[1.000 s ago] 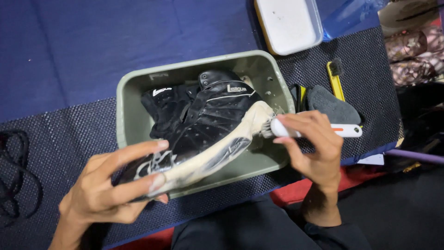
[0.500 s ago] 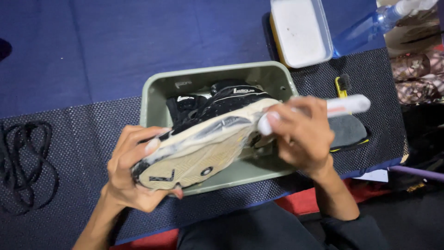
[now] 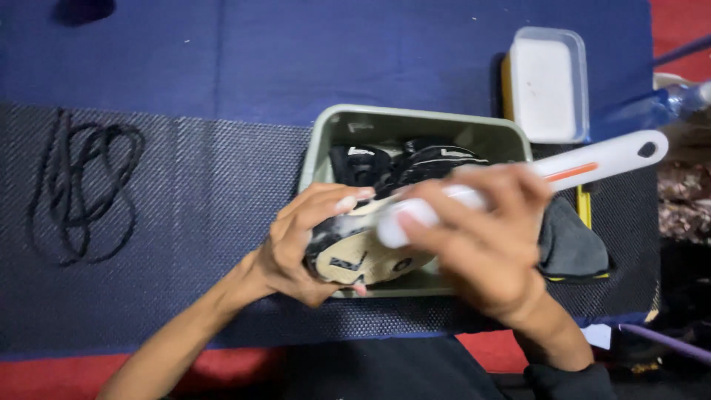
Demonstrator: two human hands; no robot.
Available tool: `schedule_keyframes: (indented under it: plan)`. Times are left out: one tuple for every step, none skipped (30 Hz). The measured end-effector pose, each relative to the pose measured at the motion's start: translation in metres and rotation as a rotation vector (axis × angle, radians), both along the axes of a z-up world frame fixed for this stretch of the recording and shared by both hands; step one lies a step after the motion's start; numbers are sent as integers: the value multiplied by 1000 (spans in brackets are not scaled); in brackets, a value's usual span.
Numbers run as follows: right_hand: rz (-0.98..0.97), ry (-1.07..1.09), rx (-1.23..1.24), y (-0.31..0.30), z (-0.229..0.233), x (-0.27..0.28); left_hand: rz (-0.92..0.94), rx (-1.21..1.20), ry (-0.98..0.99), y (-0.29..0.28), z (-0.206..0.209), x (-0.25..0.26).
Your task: The person scrubs a black and white sneaker with a white brush over a gray basin. They rotate the shoe to clean the sides, heel, and sole, applying soap and scrubbing the textured surfaces.
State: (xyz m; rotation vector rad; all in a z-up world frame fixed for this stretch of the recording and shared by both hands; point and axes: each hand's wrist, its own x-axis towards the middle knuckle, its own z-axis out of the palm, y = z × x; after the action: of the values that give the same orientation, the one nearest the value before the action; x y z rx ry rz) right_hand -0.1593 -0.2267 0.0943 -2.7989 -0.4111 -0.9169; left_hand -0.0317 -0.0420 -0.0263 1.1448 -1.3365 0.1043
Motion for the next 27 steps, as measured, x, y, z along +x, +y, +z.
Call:
schedule_keyframes:
  plan:
    - [11,0,1,13,2,8,11,1,0,3,3,0]
    - [37,-19,-76,26,3,16,32,18,1,5,5,-1]
    - [58,-35,-154,39,5,23,47,33,5,7,8,-1]
    - [64,-33,-155,30,10,21,52,32,7,7,3,1]
    - [104,38,-188,21,16,21,25,11,-8,7,-1,3]
    - [145,110,-222,13,22,21,-2,-11,-24,8,-7,5]
    - [168,118,-228,17,24,24,21,-16,-13,7,-9,6]
    - [143,121,-183,21,26,26,1,-32,-5,5,-11,6]
    - [108,116,-133,25,27,28,-29,-42,-6,4,-12,9]
    - [121,116,-133,36,25,31,-16,-42,-5,4,-11,8]
    - [134,115,-194,49,22,31,16,-46,-32,6,-11,7]
    - [149,113,-255,61,19,31,47,-49,-59,7,-10,5]
    - [146,110,-253,54,24,33,45,-48,-62,8,-12,6]
    - [132,139,-247,48,29,36,28,-22,-33,10,-14,6]
    - [130,170,-248,41,36,38,22,-2,-1,11,-16,5]
    - [138,169,-254,46,33,40,30,-7,-1,9,-18,6]
    - [197,189,-226,51,30,41,31,-4,-37,9,-21,7]
    - [256,209,-197,56,26,42,31,-2,-72,8,-24,8]
    - [255,207,-196,57,25,38,30,0,-74,10,-22,9]
    - [312,192,-233,58,23,35,3,20,-79,12,-21,10]
    - [369,179,-273,59,21,32,-25,38,-81,13,-20,11]
    - [368,179,-273,54,26,36,-26,38,-80,12,-17,12]
    - [293,120,-298,48,33,41,-3,-3,-56,10,-14,11]
    - [219,60,-321,42,39,46,20,-45,-32,8,-12,10]
    - [218,61,-322,50,33,42,19,-45,-31,8,-12,10]
    - [341,104,-352,57,28,39,49,-17,-59,8,-12,10]
    - [466,146,-377,65,22,35,79,15,-87,9,-12,10]
